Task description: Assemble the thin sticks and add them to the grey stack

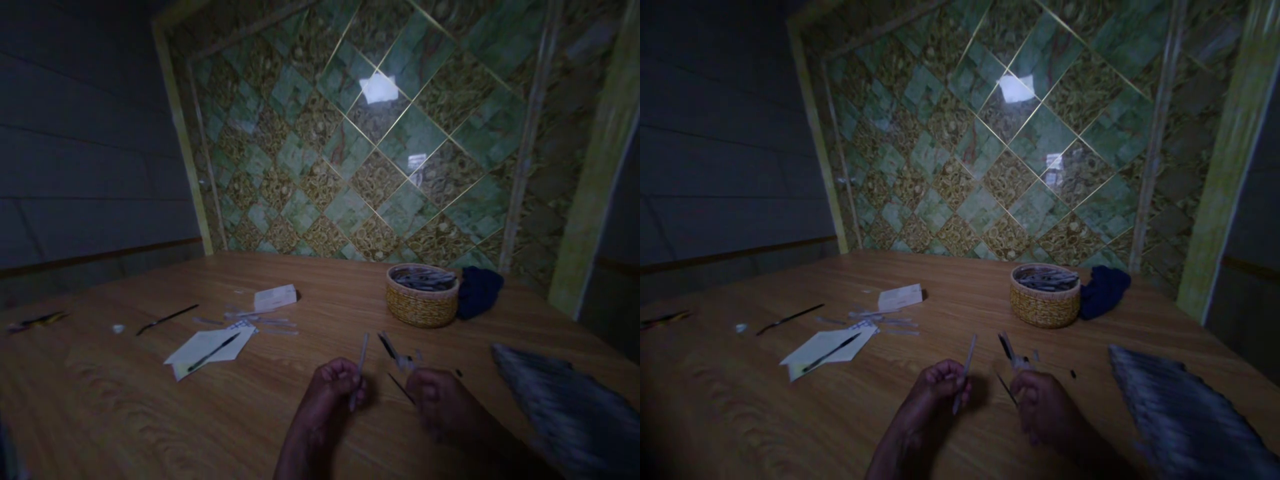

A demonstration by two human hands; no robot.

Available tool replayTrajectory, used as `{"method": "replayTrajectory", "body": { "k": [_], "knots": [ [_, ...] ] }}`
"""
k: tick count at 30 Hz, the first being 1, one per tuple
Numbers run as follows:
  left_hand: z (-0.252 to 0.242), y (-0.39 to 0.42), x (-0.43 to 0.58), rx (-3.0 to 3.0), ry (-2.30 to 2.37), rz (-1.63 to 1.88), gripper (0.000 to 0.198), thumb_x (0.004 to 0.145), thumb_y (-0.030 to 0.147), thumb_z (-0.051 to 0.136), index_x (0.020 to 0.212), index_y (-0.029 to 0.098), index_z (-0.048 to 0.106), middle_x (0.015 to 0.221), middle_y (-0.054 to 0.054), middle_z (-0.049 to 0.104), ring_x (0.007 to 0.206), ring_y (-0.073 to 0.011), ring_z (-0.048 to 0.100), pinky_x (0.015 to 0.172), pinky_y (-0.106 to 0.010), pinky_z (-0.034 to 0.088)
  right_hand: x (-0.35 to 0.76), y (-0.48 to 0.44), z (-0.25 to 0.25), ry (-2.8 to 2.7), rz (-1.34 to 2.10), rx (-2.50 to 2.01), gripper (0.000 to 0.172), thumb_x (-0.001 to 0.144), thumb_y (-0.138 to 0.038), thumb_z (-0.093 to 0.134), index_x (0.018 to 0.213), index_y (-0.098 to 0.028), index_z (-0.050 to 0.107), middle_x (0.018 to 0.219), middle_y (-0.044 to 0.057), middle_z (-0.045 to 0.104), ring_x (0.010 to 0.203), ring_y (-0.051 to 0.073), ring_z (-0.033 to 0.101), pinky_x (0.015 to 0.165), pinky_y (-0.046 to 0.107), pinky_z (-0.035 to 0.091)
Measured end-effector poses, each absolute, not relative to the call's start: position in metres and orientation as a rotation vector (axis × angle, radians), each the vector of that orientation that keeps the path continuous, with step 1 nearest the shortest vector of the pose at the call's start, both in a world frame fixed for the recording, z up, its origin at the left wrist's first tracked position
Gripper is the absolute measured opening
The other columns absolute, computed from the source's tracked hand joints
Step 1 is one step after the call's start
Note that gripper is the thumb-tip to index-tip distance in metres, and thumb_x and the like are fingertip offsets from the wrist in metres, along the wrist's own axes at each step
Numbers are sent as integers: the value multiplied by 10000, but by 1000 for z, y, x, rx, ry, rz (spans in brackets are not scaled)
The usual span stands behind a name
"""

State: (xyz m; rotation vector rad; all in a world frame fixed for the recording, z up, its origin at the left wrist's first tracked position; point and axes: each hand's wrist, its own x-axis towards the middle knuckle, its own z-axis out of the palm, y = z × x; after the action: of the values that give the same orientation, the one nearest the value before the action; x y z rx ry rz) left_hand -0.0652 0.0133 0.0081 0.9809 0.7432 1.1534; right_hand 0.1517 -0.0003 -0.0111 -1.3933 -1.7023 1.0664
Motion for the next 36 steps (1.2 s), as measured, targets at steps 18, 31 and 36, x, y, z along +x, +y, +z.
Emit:
{"method": "replayTrajectory", "body": {
  "k": [18,31,36],
  "knots": [
    [7,1,-37,1188,661,839,200,523,211,785,636,118,649,559,-62,668,454,-110,542,485,-209,365,191,-76,46,-1130,1134,-825,255,681,-419,720,730,-173,670,548,24,624,458,153,571,477,278,454],
    [6,3,-41,1288,715,747,135,524,172,757,631,128,687,549,-35,663,449,-96,523,483,-196,360,194,-67,56,-1036,1081,-856,282,733,-483,640,820,-222,578,563,9,635,451,173,565,461,303,441],
    [6,3,-41,1288,711,741,134,515,177,764,611,125,687,523,-28,652,411,-81,498,451,-183,340,193,-66,53,-1009,1104,-828,291,731,-466,656,816,-201,573,561,7,634,449,161,569,462,284,444]
  ]
}}
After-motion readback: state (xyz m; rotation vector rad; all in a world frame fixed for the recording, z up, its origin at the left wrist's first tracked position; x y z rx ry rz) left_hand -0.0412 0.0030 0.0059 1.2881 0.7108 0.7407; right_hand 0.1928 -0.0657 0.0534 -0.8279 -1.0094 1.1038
